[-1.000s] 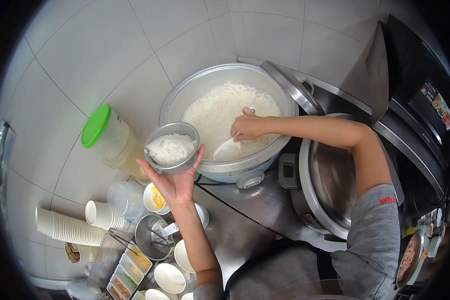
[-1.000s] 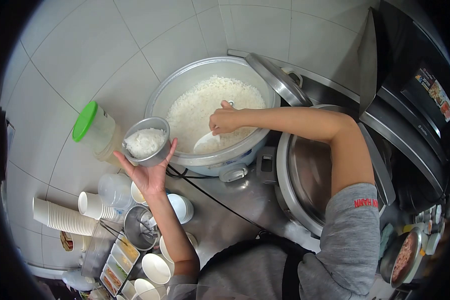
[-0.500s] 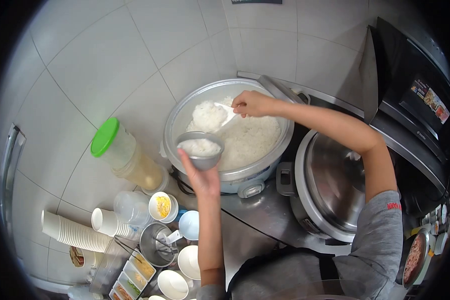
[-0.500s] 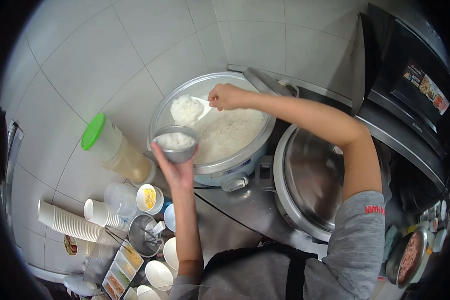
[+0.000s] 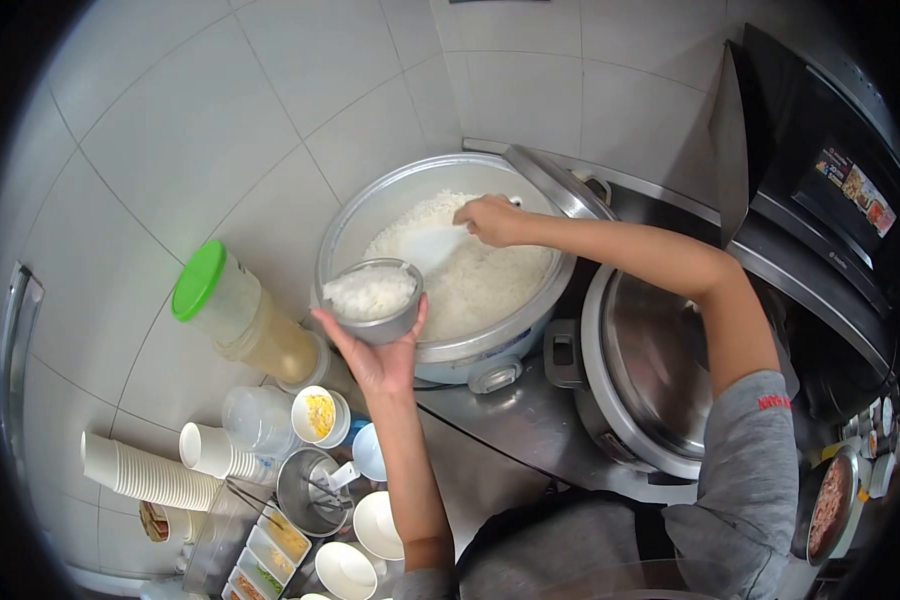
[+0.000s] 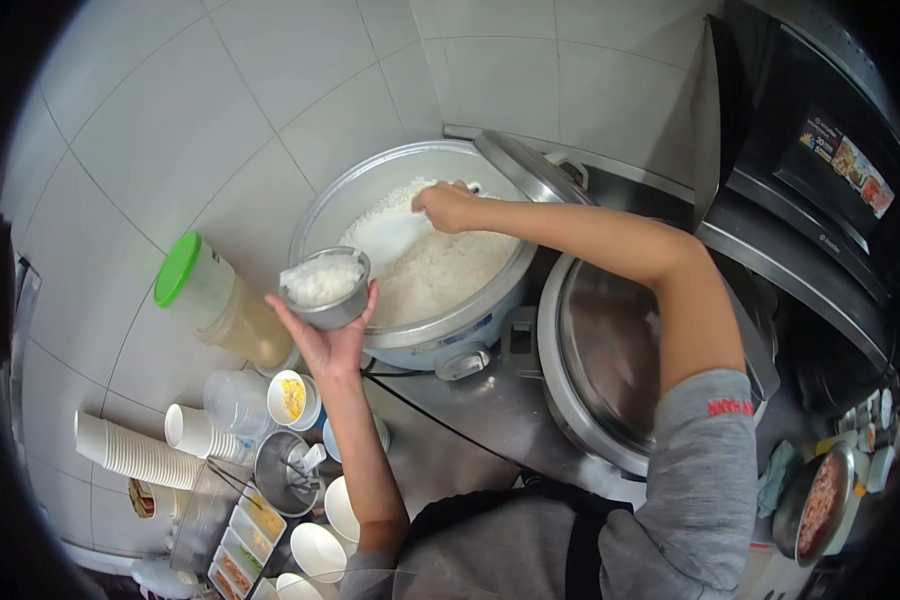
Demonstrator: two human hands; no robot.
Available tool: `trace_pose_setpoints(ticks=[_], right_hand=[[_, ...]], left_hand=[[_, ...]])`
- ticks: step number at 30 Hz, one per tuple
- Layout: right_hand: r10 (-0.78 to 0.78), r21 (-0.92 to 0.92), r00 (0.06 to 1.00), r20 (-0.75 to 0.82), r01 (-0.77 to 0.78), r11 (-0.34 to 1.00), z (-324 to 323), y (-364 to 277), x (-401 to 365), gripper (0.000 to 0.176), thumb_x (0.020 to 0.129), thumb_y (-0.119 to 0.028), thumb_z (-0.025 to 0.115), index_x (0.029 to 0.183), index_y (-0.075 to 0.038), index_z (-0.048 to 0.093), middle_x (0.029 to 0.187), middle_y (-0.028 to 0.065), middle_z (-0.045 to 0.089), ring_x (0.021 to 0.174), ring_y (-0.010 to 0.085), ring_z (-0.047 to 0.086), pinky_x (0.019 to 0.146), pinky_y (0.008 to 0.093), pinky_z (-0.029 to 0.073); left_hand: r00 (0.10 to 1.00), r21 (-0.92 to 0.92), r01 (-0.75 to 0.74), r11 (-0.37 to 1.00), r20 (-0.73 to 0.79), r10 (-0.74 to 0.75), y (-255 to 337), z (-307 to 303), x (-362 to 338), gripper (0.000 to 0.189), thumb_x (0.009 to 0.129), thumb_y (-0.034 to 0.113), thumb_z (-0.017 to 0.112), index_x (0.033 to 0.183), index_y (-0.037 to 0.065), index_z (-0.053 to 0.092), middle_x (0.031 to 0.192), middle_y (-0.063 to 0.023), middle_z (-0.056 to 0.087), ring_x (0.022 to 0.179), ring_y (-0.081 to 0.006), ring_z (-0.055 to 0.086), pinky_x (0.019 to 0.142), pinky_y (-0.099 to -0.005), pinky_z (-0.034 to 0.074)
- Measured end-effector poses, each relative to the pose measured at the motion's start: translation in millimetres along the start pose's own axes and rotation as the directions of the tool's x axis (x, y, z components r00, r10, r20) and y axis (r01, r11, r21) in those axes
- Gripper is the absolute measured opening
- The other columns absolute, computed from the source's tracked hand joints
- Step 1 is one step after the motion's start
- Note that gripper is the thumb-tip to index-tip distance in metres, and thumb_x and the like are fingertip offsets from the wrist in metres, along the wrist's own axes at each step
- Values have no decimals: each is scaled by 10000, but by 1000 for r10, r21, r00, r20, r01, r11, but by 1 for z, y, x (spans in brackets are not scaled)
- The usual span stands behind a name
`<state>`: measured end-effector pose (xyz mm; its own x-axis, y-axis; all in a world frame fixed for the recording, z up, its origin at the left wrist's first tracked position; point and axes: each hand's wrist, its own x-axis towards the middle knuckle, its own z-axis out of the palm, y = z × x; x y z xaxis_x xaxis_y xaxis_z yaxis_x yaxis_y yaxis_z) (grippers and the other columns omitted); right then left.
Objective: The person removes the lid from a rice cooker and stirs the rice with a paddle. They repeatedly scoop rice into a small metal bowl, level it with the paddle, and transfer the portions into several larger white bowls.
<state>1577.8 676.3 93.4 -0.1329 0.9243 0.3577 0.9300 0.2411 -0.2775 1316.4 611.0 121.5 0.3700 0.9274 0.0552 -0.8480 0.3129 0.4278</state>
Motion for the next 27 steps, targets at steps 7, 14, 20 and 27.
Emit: trace_pose_setpoints(ticks=[7, 14, 20, 27], right_hand=[[-194, -131, 891, 410, 268, 954, 7, -11, -17, 142, 742, -179, 617, 851, -114, 681, 789, 49, 657, 782, 190, 587, 793, 359, 251], [-298, 87, 819, 490, 294, 952, -11, -10, -39, 183, 733, -242, 644, 848, -104, 678, 724, 18, 648, 730, 172, 576, 773, 342, 261], [-43, 325, 735, 677, -246, 913, -26, 31, -24, 194, 764, -180, 635, 850, -7, 654, 667, 39, 605, 591, 117, 525, 561, 277, 387], [137, 424, 935, 328, -276, 863, -84, -31, -19, 203, 818, -107, 561, 968, 23, 604, 727, 88, 603, 636, 157, 568, 583, 291, 463]], left_hand=[[998, -80, 51, 995, 34, -48, 13, -3, -16, 816, 722, 639, 557, 1339, 183, 279, 1400, -122, 239, 1268, -350, 258, 942, -677, 243], [999, -63, 47, 997, 17, -46, 14, 0, -19, 810, 745, 625, 543, 1354, 177, 255, 1408, -124, 222, 1284, -358, 233, 931, -706, 222], [1000, 32, 21, 999, -4, -21, 17, -6, -22, 793, 761, 616, 531, 1353, 164, 259, 1401, -123, 242, 1277, -355, 255, 931, -692, 235], [998, 172, 51, 984, -39, -45, -21, -9, 10, 792, 755, 653, 503, 1341, 168, 283, 1365, -105, 319, 1245, -313, 316, 946, -617, 267]])
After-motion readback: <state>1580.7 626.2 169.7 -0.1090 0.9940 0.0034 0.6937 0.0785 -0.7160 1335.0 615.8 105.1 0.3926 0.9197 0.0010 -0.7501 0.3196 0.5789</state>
